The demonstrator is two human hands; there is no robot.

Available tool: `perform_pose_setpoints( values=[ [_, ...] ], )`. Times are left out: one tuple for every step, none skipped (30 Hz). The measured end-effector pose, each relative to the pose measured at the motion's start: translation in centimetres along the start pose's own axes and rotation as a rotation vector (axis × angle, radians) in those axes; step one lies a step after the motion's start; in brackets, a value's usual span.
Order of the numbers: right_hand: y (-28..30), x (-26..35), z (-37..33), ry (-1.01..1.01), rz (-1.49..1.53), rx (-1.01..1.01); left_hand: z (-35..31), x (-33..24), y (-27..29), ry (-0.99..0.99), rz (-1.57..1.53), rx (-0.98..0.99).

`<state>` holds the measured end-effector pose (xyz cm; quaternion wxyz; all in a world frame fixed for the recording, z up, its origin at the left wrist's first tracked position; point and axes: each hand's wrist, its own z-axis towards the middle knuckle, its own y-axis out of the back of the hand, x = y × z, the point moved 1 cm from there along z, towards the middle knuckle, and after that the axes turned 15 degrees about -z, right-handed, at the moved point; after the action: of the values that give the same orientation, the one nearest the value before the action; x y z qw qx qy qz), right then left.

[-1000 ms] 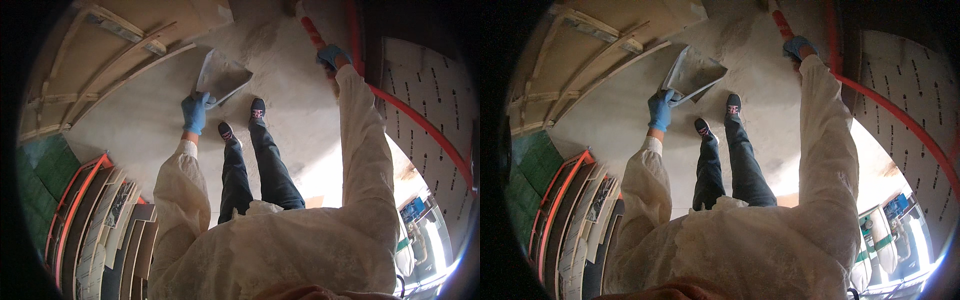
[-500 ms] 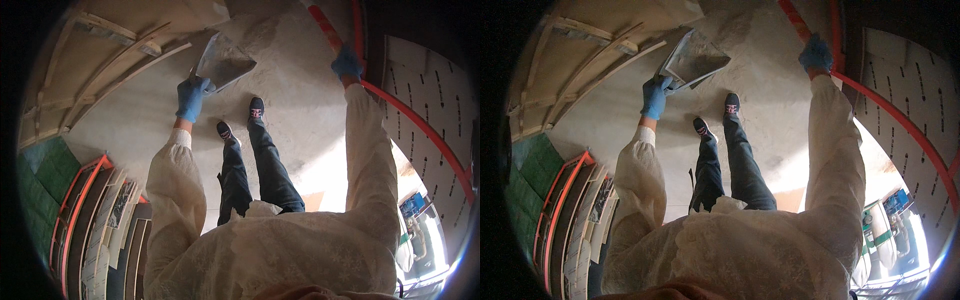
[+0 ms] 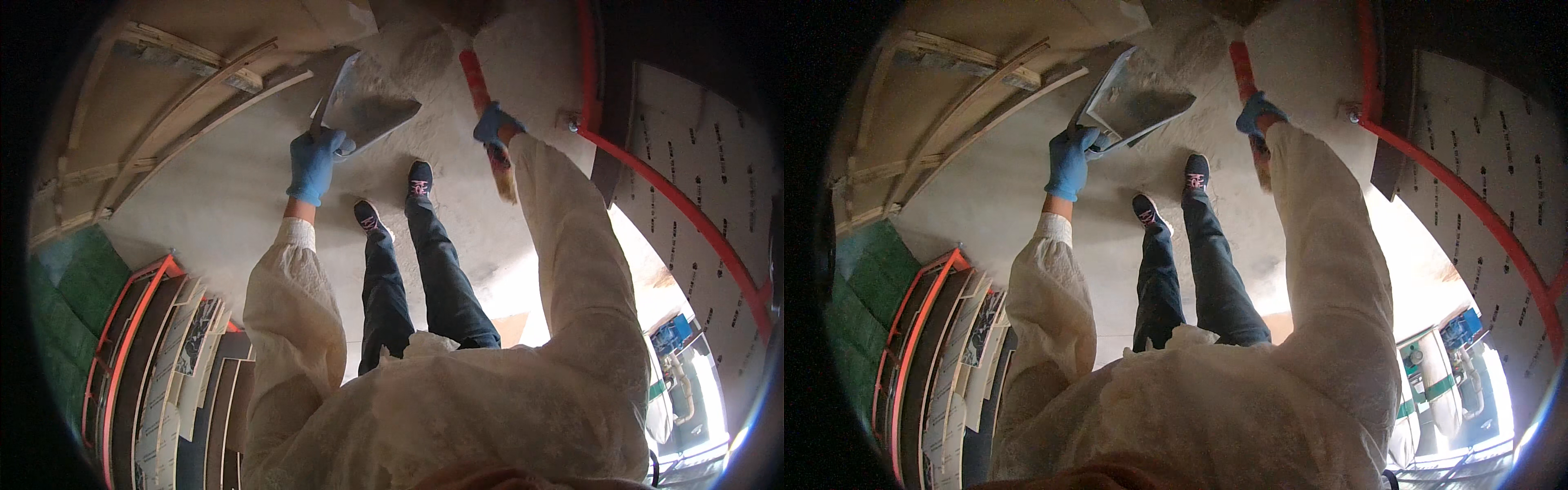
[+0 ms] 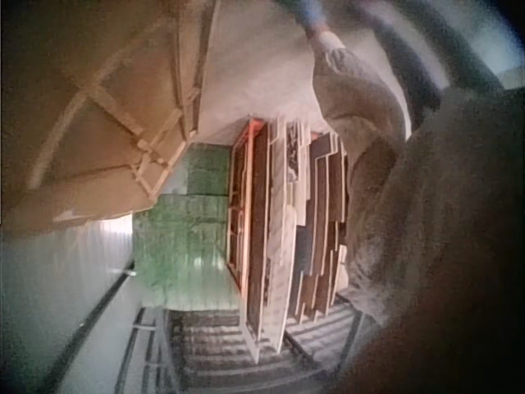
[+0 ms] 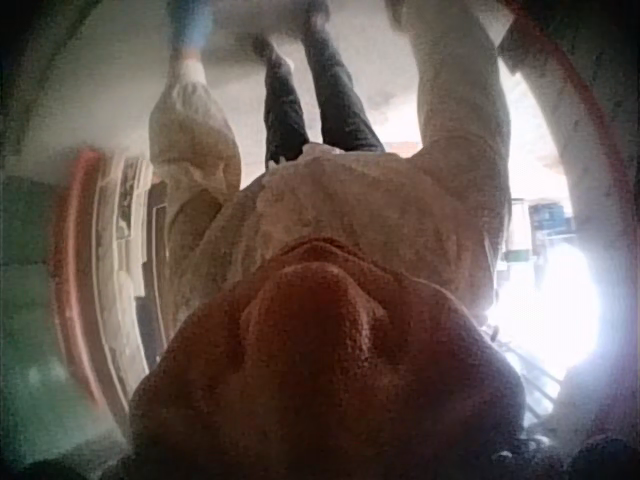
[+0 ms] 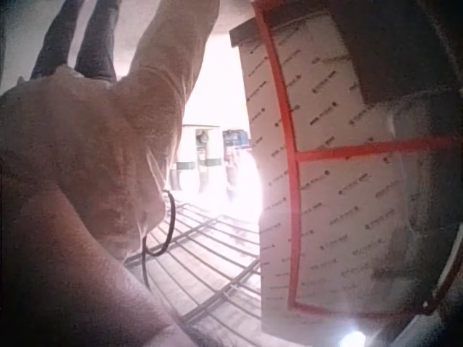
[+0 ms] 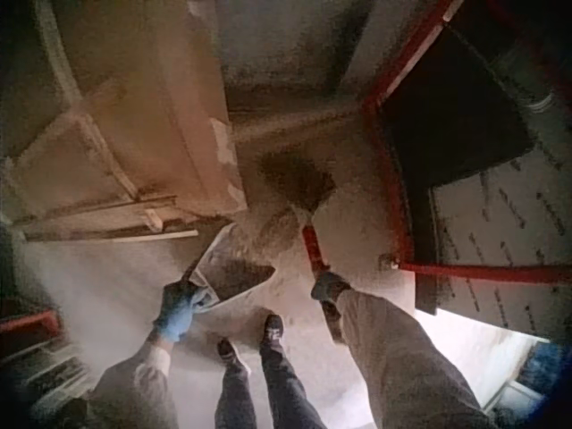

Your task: The person sweeps sawdust and debris from a concrete floor using a broom and dustpan, then walks to a green bin and disposes of the collected material. The person continues sweeping additional areas and walks through the workshop carrying the tools.

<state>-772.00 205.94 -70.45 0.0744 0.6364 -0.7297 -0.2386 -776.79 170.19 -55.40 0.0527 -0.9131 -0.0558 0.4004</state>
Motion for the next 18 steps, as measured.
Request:
perform_pose_setpoints(
  values=[
    [-0.3, -0.2, -1.5, 0.063, -0.028, 0.069, -0.1, 0.1, 0.1, 0.006, -0.011, -0.004],
    [-0.5, -0.7, -3.1, 0.158, 0.069, 0.203, -0.1, 0.1, 0.2, 0.005, -0.016, -0.010],
    [-1.1, -0.4, -4.8, 0.137, 0.230, 0.270, -0.1, 0.2, 0.3, 0.010, -0.012, -0.015],
    [-1.6, 0.1, -6.5, 0.163, 0.418, 0.311, -0.2, 0.3, 0.4, 0.011, -0.003, -0.021],
    [-1.8, 0.6, -7.7, 0.173, 0.529, 0.381, -0.2, 0.3, 0.4, 0.011, 0.005, -0.026],
    [-2.0, 1.0, -9.0, 0.235, 0.602, 0.479, -0.3, 0.5, 0.6, 0.010, 0.005, -0.013],
    [-2.1, 1.6, -10.2, 0.270, 0.705, 0.505, -0.3, 0.7, 0.7, 0.011, 0.006, 0.001],
    [-2.2, 2.1, -11.2, 0.275, 0.775, 0.506, -0.3, 0.9, 1.0, 0.018, 0.025, -0.002],
    [-2.1, 2.6, -12.1, 0.372, 0.832, 0.610, -0.3, 1.2, 1.3, 0.031, -0.006, 0.016],
    [-1.9, 3.0, -12.8, 0.394, 0.827, 0.674, -0.2, 1.5, 1.6, 0.044, -0.020, 0.020],
    [-1.7, 3.0, -13.5, 0.502, 0.886, 0.725, -0.2, 1.7, 2.0, 0.028, -0.049, 0.080],
    [-1.5, 3.0, -14.1, 0.490, 0.966, 0.782, -0.2, 1.9, 2.4, 0.057, 0.017, 0.061],
    [-1.4, 2.8, -14.6, 0.506, 1.052, 0.857, -0.3, 2.0, 2.9, 0.052, 0.066, 0.096],
    [-1.3, 2.7, -15.1, 0.555, 1.156, 0.949, -0.4, 2.0, 3.3, 0.054, 0.159, 0.077],
    [-1.6, 2.4, -15.4, 0.467, 1.190, 0.896, -0.6, 2.1, 3.6, 0.045, 0.097, 0.118],
    [-1.9, 2.2, -15.6, 0.399, 1.270, 0.927, -0.8, 2.0, 3.8, 0.046, 0.083, 0.105],
    [-2.5, 2.2, -16.0, 0.342, 1.385, 0.929, -1.0, 1.9, 4.0, 0.085, 0.097, 0.090],
    [-3.1, 2.2, -16.2, 0.313, 1.522, 0.925, -1.1, 1.7, 4.0, 0.026, 0.124, 0.125]
  ],
)
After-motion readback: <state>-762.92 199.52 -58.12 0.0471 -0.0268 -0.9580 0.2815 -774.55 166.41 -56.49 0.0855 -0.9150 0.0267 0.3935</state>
